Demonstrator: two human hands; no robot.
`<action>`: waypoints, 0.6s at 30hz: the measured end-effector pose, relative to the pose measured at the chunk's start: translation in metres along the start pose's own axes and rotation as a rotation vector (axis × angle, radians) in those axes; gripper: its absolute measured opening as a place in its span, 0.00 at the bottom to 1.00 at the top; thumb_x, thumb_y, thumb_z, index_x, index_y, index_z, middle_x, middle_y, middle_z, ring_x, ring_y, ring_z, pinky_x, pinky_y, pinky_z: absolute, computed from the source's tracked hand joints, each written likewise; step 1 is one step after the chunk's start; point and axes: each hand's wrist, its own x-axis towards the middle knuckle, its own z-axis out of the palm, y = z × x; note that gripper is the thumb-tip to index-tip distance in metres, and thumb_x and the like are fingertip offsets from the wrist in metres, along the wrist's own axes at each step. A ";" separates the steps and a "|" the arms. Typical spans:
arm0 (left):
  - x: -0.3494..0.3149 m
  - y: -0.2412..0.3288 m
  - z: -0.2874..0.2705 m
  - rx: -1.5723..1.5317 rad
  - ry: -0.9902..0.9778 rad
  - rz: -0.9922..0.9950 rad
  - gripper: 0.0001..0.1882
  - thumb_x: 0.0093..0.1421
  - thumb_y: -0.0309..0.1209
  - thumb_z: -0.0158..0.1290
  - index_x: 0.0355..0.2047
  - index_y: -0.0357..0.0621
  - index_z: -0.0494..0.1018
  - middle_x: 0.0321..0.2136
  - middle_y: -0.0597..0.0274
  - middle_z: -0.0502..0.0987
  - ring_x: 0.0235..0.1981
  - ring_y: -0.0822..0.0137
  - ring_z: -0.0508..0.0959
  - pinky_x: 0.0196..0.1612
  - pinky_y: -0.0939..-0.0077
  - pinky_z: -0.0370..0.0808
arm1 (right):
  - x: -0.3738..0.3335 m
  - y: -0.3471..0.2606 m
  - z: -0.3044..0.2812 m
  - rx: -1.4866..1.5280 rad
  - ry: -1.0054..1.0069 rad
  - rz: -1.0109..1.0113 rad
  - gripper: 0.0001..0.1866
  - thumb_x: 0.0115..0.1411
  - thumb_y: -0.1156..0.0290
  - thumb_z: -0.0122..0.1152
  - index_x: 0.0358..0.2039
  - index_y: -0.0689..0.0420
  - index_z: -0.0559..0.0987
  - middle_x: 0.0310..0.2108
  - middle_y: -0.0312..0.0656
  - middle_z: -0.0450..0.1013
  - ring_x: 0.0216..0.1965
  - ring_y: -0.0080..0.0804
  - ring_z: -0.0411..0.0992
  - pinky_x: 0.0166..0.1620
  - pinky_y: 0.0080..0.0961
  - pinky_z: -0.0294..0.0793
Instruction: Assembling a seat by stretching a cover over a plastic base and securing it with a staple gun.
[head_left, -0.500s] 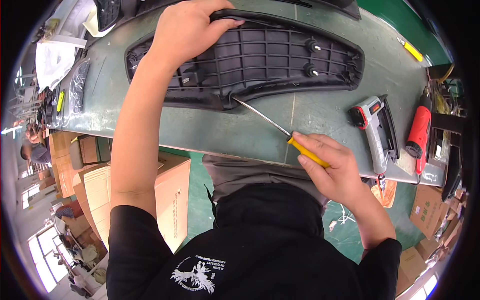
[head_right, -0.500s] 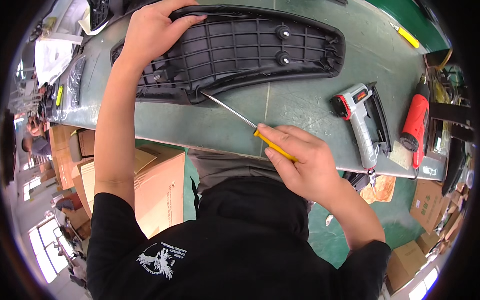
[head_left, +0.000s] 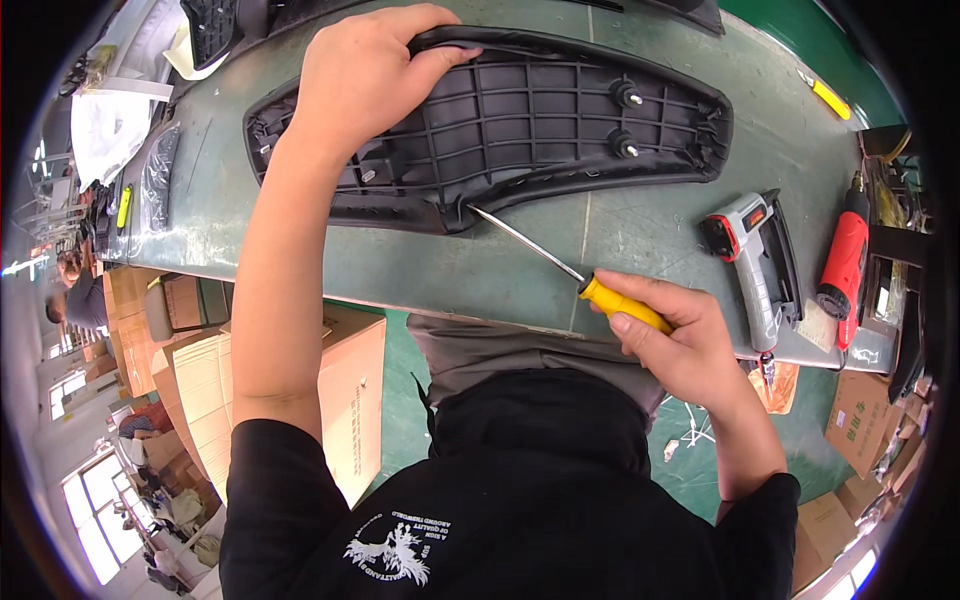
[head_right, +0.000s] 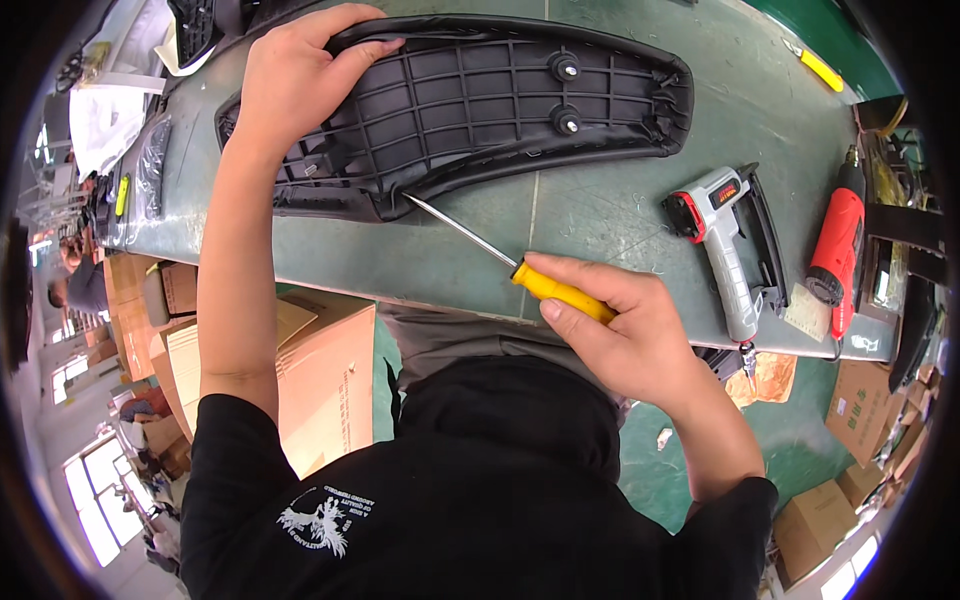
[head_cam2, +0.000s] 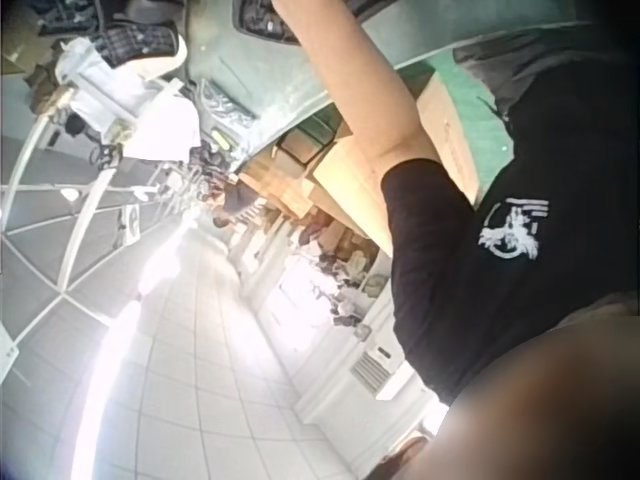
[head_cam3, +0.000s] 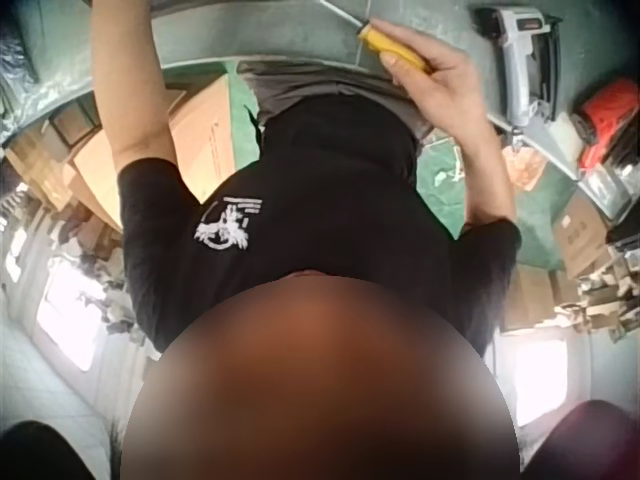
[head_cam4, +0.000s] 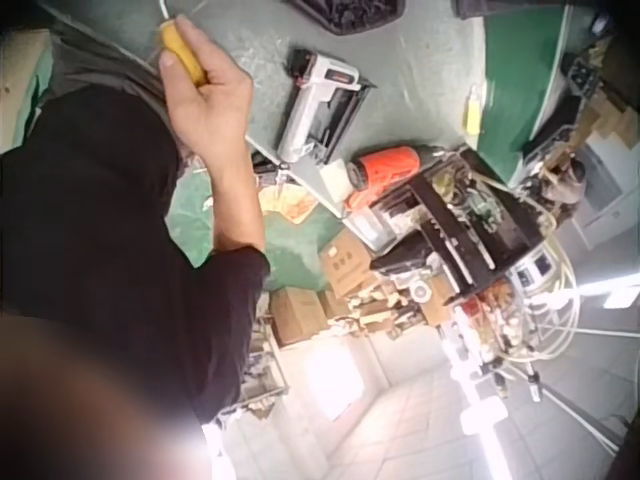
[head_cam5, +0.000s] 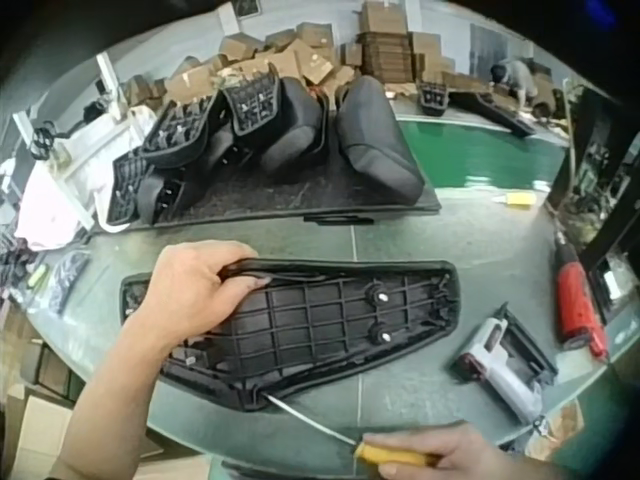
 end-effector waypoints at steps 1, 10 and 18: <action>0.000 -0.002 0.000 -0.015 0.000 -0.003 0.13 0.60 0.36 0.68 0.40 0.40 0.86 0.34 0.47 0.87 0.37 0.45 0.87 0.42 0.59 0.83 | 0.000 0.000 0.000 0.035 -0.001 0.032 0.22 0.74 0.76 0.67 0.67 0.59 0.82 0.45 0.34 0.83 0.41 0.14 0.73 0.45 0.18 0.76; 0.000 -0.007 0.005 -0.028 0.017 -0.015 0.13 0.61 0.37 0.69 0.39 0.40 0.86 0.34 0.47 0.86 0.37 0.44 0.87 0.41 0.58 0.83 | -0.006 -0.002 0.013 0.021 0.037 0.017 0.22 0.72 0.78 0.67 0.66 0.60 0.83 0.45 0.36 0.84 0.40 0.15 0.75 0.44 0.18 0.77; -0.001 -0.003 0.006 -0.019 0.027 -0.017 0.13 0.61 0.37 0.69 0.39 0.41 0.86 0.34 0.48 0.86 0.37 0.45 0.87 0.41 0.58 0.82 | -0.008 -0.010 0.028 -0.407 0.144 -0.381 0.22 0.69 0.80 0.69 0.63 0.61 0.84 0.45 0.50 0.85 0.38 0.32 0.83 0.44 0.25 0.82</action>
